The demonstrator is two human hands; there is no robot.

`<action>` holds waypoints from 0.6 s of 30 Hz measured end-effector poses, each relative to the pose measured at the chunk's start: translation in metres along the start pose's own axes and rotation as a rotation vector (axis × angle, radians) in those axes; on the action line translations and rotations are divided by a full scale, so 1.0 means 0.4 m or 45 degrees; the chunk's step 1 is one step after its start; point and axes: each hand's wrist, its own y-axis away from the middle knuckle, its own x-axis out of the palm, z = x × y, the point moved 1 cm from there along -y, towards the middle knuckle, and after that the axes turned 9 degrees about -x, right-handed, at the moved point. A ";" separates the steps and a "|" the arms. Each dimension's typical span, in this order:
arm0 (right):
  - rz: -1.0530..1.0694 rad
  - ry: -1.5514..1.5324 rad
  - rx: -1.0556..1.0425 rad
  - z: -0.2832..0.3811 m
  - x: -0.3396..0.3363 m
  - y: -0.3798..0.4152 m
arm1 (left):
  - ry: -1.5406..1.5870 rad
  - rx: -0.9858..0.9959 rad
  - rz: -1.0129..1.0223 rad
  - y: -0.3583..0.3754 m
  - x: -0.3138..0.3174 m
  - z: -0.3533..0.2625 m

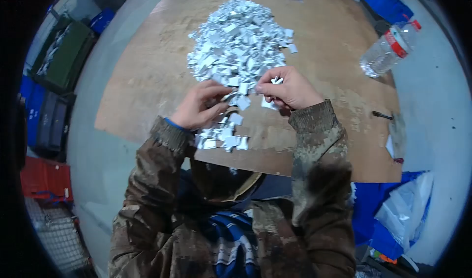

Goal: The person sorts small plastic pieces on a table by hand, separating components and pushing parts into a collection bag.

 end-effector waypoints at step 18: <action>0.325 0.751 -0.384 -0.098 0.042 -0.006 | 0.018 -0.611 0.144 -0.009 0.000 -0.008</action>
